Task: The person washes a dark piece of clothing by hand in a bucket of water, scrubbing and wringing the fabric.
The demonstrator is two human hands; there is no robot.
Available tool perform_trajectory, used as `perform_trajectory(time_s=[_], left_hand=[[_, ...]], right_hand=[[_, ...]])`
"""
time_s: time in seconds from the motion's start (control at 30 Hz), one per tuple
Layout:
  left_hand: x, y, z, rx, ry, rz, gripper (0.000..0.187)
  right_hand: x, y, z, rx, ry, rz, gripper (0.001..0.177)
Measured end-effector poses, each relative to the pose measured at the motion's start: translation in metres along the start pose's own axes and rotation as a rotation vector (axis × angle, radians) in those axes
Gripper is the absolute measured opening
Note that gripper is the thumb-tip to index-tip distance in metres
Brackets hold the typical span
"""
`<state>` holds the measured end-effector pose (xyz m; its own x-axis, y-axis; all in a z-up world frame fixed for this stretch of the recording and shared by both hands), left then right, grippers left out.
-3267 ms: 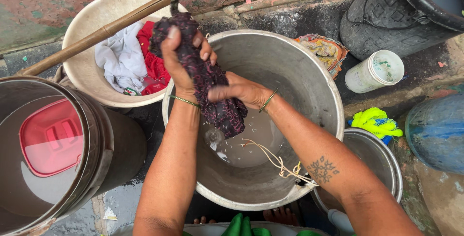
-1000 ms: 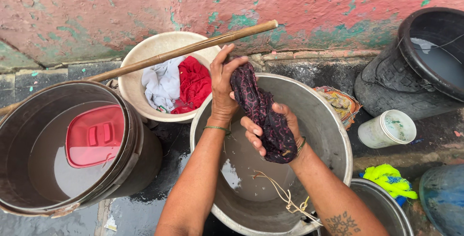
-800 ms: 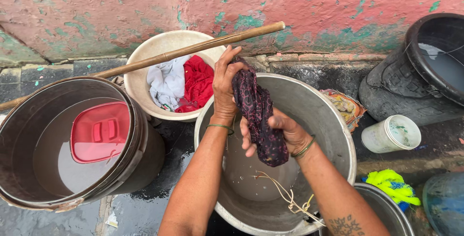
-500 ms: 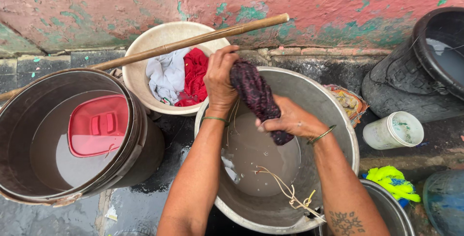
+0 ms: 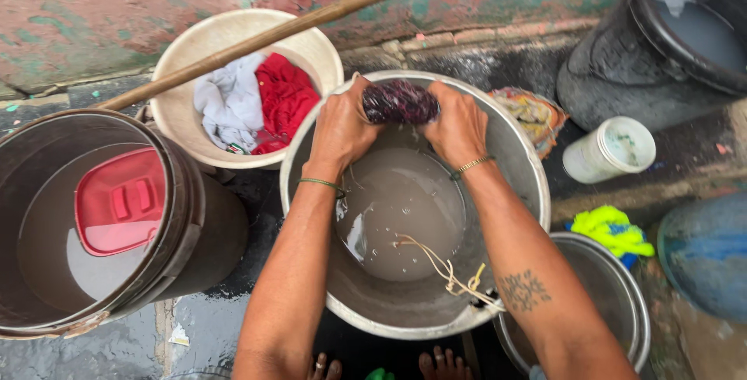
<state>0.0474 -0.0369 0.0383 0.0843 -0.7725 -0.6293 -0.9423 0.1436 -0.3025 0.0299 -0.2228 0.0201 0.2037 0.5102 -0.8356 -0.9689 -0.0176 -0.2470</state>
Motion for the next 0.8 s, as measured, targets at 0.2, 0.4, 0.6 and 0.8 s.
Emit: perform_trajectory(time_s=[0.2,0.4,0.6,0.8], left_hand=[[0.031,0.008,0.023,-0.272,0.201,0.231,0.036],[0.078,0.019,0.054,-0.390,0.325,0.508,0.014],[0.099,0.027,0.061,-0.423,0.600,0.673,0.011],[0.095,0.031,0.048,-0.393,0.695,0.726,0.015]], right_hand=[[0.002,0.001,-0.004,-0.159,0.011,-0.207,0.024],[0.015,0.007,-0.013,-0.144,0.029,-0.172,0.027],[0.017,0.008,-0.011,-0.183,0.038,-0.220,0.027],[0.017,0.007,-0.009,-0.244,0.057,-0.288,0.036]])
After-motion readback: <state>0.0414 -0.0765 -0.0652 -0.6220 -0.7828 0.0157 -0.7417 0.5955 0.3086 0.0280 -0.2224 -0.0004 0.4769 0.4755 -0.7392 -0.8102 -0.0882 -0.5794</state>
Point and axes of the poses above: each hand's wrist, its own y-axis away from the middle knuckle, its own x-axis out of the palm, z = x × y, the point moved 8 cm from there along -y, towards the middle knuckle, and after that the axes turned 7 degrees about -x, right-handed, at the moved point
